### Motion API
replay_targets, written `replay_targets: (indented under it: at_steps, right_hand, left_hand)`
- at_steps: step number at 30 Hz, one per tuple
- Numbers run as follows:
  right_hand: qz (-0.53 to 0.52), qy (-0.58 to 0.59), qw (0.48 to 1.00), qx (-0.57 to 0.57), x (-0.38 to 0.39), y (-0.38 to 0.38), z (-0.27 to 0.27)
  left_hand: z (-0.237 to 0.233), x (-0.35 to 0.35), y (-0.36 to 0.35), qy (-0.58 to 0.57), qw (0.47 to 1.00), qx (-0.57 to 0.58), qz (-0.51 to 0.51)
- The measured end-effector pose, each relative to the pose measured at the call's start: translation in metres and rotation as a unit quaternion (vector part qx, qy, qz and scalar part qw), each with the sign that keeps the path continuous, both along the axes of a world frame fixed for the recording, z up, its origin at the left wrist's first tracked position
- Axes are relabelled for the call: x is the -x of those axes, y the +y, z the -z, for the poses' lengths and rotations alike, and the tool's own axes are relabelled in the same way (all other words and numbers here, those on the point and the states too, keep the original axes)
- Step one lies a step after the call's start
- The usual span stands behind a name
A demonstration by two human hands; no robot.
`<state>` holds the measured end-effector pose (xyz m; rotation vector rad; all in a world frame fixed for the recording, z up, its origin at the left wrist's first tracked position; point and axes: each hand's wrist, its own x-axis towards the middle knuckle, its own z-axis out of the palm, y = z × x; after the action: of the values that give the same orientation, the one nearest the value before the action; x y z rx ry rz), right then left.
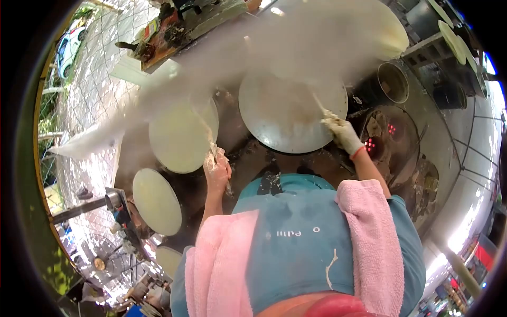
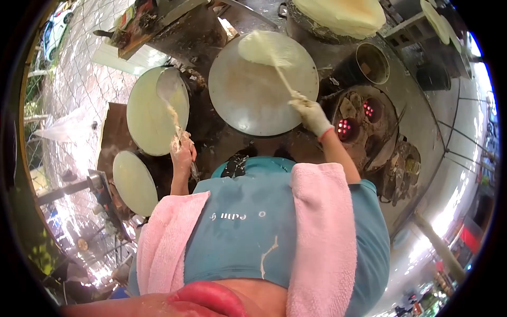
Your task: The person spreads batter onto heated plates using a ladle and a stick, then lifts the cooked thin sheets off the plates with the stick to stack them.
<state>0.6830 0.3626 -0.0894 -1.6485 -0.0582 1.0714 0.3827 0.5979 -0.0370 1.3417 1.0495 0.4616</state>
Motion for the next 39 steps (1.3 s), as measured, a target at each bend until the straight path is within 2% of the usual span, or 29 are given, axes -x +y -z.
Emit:
replay_targets:
  at_steps: [1, 3, 5, 6, 7, 9, 10, 11, 12, 13, 15, 17, 18, 19, 21, 22, 23, 24, 25, 27, 29, 30, 31, 33, 35, 36, 37, 39]
  right_hand:
    - [-0.037, 0.040, 0.998, -0.042, 0.001, 0.005, 0.002]
    - [-0.084, 0.021, 0.996, -0.001, -0.002, 0.007, -0.001]
    - [-0.102, -0.123, 0.980, -0.117, -0.030, -0.016, 0.038]
    - [-0.077, -0.116, 0.985, -0.104, -0.047, -0.023, 0.028]
    - [-0.033, -0.107, 0.983, -0.146, -0.065, -0.029, 0.043]
    - [-0.054, -0.012, 0.992, -0.111, -0.091, -0.032, 0.064]
    - [-0.086, 0.000, 0.992, -0.097, -0.081, -0.022, 0.059]
    - [-0.118, 0.011, 0.990, -0.082, -0.062, -0.006, 0.042]
    - [-0.159, 0.051, 0.986, 0.028, -0.048, 0.008, -0.004]
    - [-0.172, 0.020, 0.985, 0.005, -0.038, 0.010, -0.012]
    - [-0.182, 0.001, 0.978, -0.099, -0.043, -0.003, 0.019]
    - [-0.192, -0.111, 0.967, -0.128, -0.075, -0.014, 0.038]
    - [-0.179, -0.098, 0.970, -0.132, -0.094, -0.015, 0.039]
    - [-0.098, -0.034, 0.979, -0.175, -0.102, -0.009, 0.039]
    - [-0.176, 0.006, 0.983, -0.055, -0.112, -0.004, 0.037]
    - [-0.204, 0.035, 0.977, -0.047, -0.104, 0.001, 0.028]
    - [-0.230, 0.064, 0.970, -0.038, -0.086, 0.008, 0.013]
    - [-0.262, 0.062, 0.962, 0.047, -0.072, 0.014, -0.022]
    - [-0.245, 0.062, 0.967, 0.019, -0.064, 0.010, -0.015]
    - [-0.283, 0.030, 0.959, 0.006, -0.076, -0.004, 0.018]
    - [-0.236, 0.057, 0.962, -0.124, -0.105, -0.010, 0.030]
    - [-0.244, 0.004, 0.966, -0.085, -0.125, -0.008, 0.038]
    - [-0.187, 0.021, 0.979, -0.074, -0.134, 0.000, 0.040]
    - [-0.229, -0.004, 0.968, -0.105, -0.132, 0.019, 0.035]
    - [-0.332, 0.004, 0.943, -0.024, -0.100, 0.029, 0.003]
    - [-0.344, 0.065, 0.933, 0.084, -0.093, 0.029, -0.015]
    - [-0.374, 0.047, 0.919, 0.116, -0.086, 0.026, -0.017]
    - [-0.335, 0.051, 0.938, -0.067, -0.089, 0.003, 0.004]
  left_hand:
    - [0.000, 0.000, -0.007, 0.006, 1.000, 0.017, -0.011]
    - [-0.002, -0.005, -0.018, 0.017, 0.999, 0.025, -0.030]
    - [-0.008, -0.007, -0.026, 0.027, 0.998, 0.034, -0.050]
    - [-0.012, -0.008, -0.029, 0.026, 0.997, 0.033, -0.058]
    - [-0.014, -0.007, -0.033, 0.026, 0.997, 0.032, -0.066]
    - [-0.013, -0.005, -0.038, 0.040, 0.996, 0.026, -0.071]
    - [-0.012, -0.006, -0.040, 0.050, 0.996, 0.020, -0.069]
    - [-0.009, -0.006, -0.041, 0.050, 0.996, 0.019, -0.074]
    - [-0.007, -0.005, -0.044, 0.042, 0.996, 0.025, -0.074]
    - [-0.005, -0.004, -0.048, 0.033, 0.996, 0.031, -0.074]
    - [-0.005, -0.004, -0.051, 0.035, 0.996, 0.028, -0.083]
    - [-0.009, -0.005, -0.054, 0.071, 0.995, 0.011, -0.067]
    - [-0.009, -0.004, -0.057, 0.072, 0.995, 0.013, -0.073]
    - [-0.007, -0.002, -0.057, 0.076, 0.995, 0.016, -0.067]
    - [-0.006, 0.000, -0.059, 0.081, 0.995, 0.017, -0.063]
    - [-0.005, 0.001, -0.062, 0.098, 0.993, 0.019, -0.063]
    - [-0.004, 0.002, -0.064, 0.116, 0.991, 0.022, -0.062]
    - [-0.001, 0.006, -0.066, 0.119, 0.991, 0.025, -0.065]
    - [0.004, 0.011, -0.068, 0.120, 0.990, 0.028, -0.069]
    - [0.018, 0.019, -0.066, 0.119, 0.990, 0.028, -0.076]
    - [0.031, 0.028, -0.061, 0.150, 0.986, -0.069, -0.020]
    - [0.029, 0.023, -0.058, 0.150, 0.986, -0.069, -0.023]
    - [0.022, 0.016, -0.053, 0.174, 0.981, -0.076, -0.023]
    - [0.037, 0.011, -0.038, 0.199, 0.976, -0.083, -0.023]
    - [0.081, 0.018, -0.015, 0.191, 0.923, -0.326, 0.070]
    - [0.079, 0.006, -0.008, 0.191, 0.924, -0.325, 0.069]
    - [0.070, -0.010, -0.003, 0.232, 0.917, -0.319, 0.065]
    - [0.073, -0.031, 0.012, 0.271, 0.909, -0.312, 0.061]
